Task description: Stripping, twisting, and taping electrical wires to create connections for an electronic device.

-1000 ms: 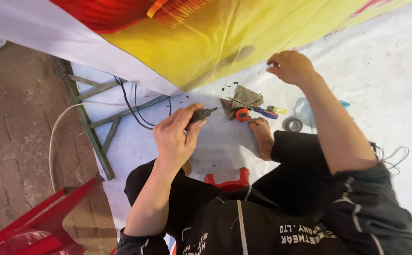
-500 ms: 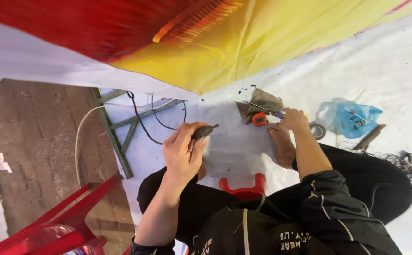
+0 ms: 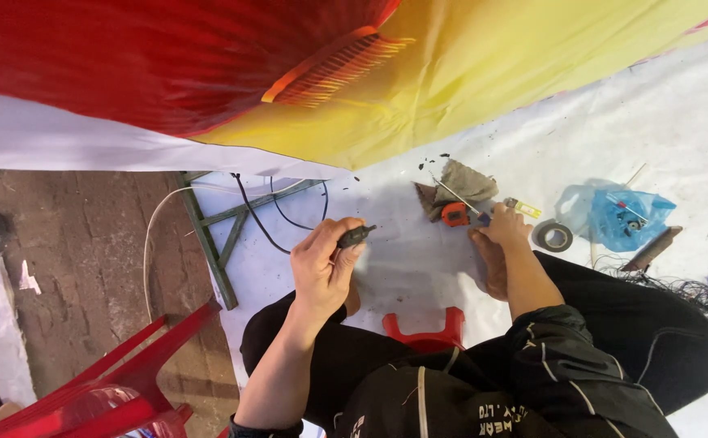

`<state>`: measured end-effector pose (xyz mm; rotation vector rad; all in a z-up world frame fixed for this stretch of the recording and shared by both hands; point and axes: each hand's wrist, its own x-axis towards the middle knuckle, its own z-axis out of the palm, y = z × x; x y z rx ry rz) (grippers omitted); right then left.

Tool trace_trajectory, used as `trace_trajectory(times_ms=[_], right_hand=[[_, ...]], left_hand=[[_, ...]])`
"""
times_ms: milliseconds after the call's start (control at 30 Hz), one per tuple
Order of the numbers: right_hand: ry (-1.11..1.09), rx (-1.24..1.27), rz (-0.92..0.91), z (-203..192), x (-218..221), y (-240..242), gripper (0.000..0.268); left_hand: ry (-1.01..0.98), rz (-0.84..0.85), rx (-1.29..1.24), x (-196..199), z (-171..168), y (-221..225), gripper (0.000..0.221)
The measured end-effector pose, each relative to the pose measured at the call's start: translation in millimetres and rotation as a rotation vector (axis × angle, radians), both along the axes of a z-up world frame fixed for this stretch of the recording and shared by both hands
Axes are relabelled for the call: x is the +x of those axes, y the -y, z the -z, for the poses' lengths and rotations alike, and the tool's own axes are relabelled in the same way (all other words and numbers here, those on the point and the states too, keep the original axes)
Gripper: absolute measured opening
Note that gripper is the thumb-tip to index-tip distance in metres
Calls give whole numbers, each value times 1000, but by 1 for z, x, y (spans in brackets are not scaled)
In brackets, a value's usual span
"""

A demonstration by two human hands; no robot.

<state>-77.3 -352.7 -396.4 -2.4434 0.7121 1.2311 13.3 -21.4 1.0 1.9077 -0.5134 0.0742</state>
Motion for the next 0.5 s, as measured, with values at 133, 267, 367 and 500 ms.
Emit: trace_trajectory(times_ms=[133,267,367,500], right_hand=[[-19,-10,-128,42,2,11,52],[66,17,-360,19,38,28,39],[87,48,-550,-67,86,37,40],[223,58,-450,-270,109,16,38]], left_hand=[[-57,29,-37,1,9,-4,20],[-101,12,-45,-1,2,-9,20],[-119,-3,-84,-1,-2,-15,18],[-146,-28,-217,-6,-3,-19,16]])
